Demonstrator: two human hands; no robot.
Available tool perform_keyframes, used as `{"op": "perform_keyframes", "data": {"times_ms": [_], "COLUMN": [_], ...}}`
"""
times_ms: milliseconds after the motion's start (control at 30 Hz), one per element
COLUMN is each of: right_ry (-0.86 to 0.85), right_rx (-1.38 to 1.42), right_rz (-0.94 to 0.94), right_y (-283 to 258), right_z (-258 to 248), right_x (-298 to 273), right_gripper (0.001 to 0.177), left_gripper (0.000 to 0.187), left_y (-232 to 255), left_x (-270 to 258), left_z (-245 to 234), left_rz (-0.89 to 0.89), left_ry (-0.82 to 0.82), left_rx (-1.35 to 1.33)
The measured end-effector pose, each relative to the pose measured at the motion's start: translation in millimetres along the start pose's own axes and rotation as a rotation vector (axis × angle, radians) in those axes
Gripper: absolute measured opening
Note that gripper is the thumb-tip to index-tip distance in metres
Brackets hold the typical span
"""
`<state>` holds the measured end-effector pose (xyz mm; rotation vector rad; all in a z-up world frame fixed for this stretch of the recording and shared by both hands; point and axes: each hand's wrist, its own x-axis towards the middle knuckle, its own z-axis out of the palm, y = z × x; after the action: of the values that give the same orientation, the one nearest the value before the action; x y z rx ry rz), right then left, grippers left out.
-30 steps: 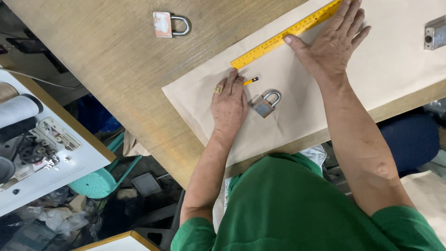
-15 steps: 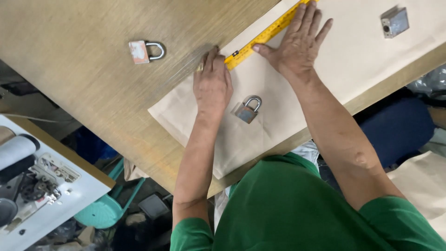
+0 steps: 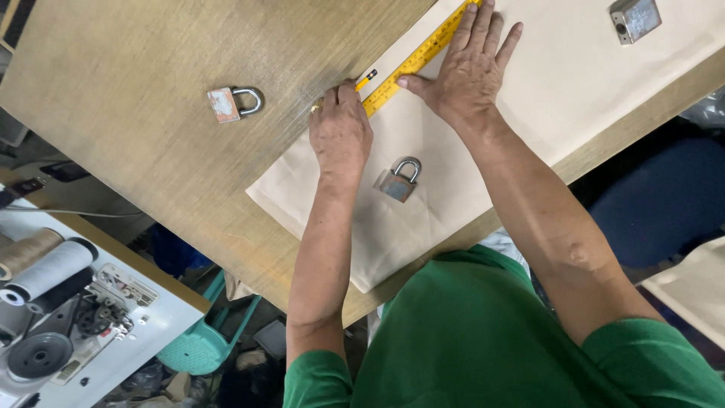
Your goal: The person uses a yellow ruler and a pencil to measure and mark lines on a piece of light-colored fabric laid on a wooden table. They repeatedly reposition the ruler to draw straight lines and then fold the fabric along the marked lines.
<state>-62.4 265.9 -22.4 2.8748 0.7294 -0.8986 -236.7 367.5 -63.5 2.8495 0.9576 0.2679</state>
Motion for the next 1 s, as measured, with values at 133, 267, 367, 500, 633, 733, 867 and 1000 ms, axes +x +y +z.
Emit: {"op": "perform_keyframes", "data": {"times_ms": [133,267,367,500,633,733,867,1000], "right_ry": [0.0,0.017,0.054,0.085,0.148,0.178,0.271,0.194], "right_rx": [-0.001,-0.009,-0.029,-0.092,-0.087,-0.098,-0.184,-0.154], "right_rz": [-0.009,-0.012,-0.027,-0.029,-0.054,-0.068,-0.096,-0.138], "right_y": [2.7,4.8,8.7,11.2,12.0,12.1,17.8,17.1], "right_z": [2.2,7.6,17.8,27.9,29.3,32.6,45.9,36.8], "right_x": [1.8,5.4,10.1,17.3,18.4,19.2,22.6,19.5], "right_gripper": [0.144,0.145,0.146,0.147,0.147,0.148,0.152,0.143], "left_gripper": [0.012,0.014,0.008,0.016,0.02,0.027,0.025,0.033], "left_y": [-4.2,-1.5,4.2,3.1,6.7,10.1,18.0,18.0], "left_x": [2.6,4.6,4.9,8.4,18.6,26.2,22.1,13.1], "left_z": [4.6,1.2,5.2,10.2,0.7,-0.5,12.4,17.0], "left_rz": [-0.008,0.004,-0.028,-0.111,-0.182,-0.157,0.03,0.162], "left_ry": [-0.044,-0.049,-0.047,-0.241,-0.321,-0.469,-0.319,-0.249], "left_rx": [-0.035,-0.104,-0.104,-0.256,-0.328,-0.365,-0.328,-0.166]}}
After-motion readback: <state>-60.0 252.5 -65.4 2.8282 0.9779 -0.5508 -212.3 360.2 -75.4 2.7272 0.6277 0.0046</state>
